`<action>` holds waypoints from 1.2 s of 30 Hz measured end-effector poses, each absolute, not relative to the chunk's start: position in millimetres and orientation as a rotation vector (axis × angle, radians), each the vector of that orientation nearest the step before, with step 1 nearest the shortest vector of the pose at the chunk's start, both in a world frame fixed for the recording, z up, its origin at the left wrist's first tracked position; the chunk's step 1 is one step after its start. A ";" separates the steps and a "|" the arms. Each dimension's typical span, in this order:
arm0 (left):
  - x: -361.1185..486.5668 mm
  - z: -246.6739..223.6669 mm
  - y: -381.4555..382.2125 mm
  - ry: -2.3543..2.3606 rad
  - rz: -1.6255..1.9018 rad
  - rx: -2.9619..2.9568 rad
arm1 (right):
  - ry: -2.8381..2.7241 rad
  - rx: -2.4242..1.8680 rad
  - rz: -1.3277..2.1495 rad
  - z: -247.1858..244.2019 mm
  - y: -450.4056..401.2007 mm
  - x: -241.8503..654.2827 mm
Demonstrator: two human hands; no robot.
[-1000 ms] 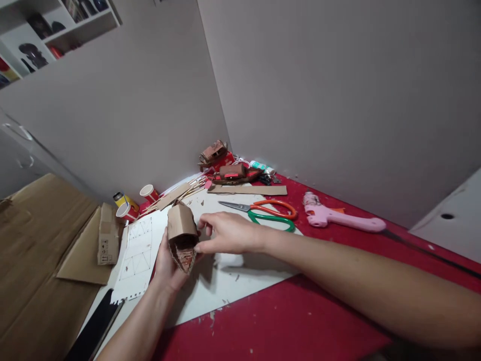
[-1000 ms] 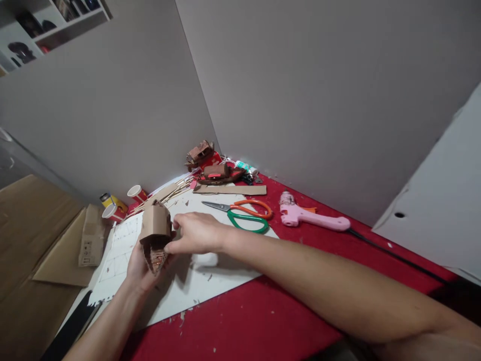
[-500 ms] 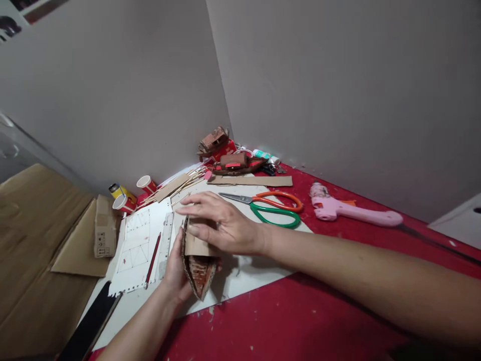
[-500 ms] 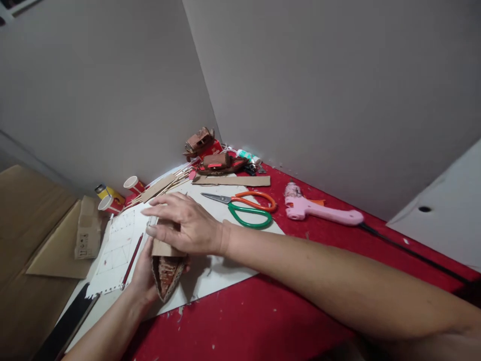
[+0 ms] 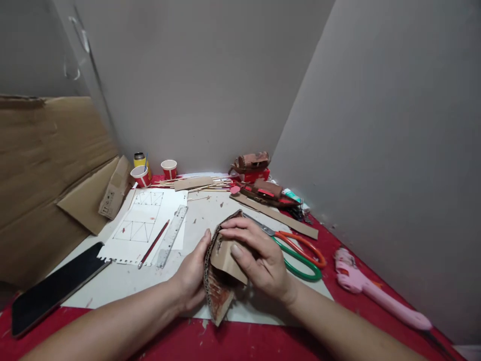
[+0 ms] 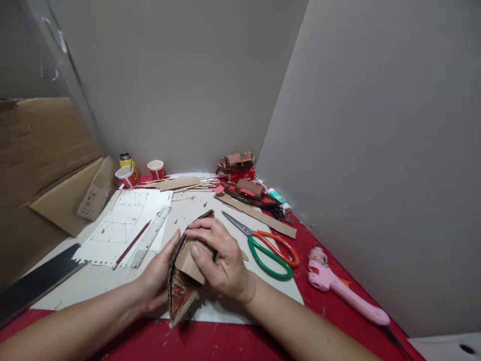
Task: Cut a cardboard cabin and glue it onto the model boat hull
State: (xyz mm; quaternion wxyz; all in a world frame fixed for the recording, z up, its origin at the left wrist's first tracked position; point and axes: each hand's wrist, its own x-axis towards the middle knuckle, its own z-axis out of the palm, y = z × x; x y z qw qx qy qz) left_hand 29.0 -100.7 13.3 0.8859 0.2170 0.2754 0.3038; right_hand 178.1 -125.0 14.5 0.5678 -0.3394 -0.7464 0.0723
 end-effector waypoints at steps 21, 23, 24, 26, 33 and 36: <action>2.9 3.0 -59.3 0.441 0.275 0.534 | -1.491 -0.857 0.083 42.8 -119.9 206.5; -0.5 6.0 -56.8 0.424 0.268 0.568 | -1.360 -0.900 0.119 46.4 -116.9 213.5; -1.7 7.8 -56.2 0.423 0.270 0.589 | -1.319 -0.921 0.148 46.8 -114.6 216.0; -3.2 10.1 -55.2 0.430 0.273 0.630 | -1.298 -0.951 0.218 45.9 -109.6 218.5; -7.7 -0.7 -46.3 0.448 0.292 0.692 | -1.475 -0.970 0.521 43.5 -103.0 214.7; -9.5 -4.9 -43.2 0.455 0.275 0.702 | -1.492 -0.985 0.577 41.8 -101.8 215.8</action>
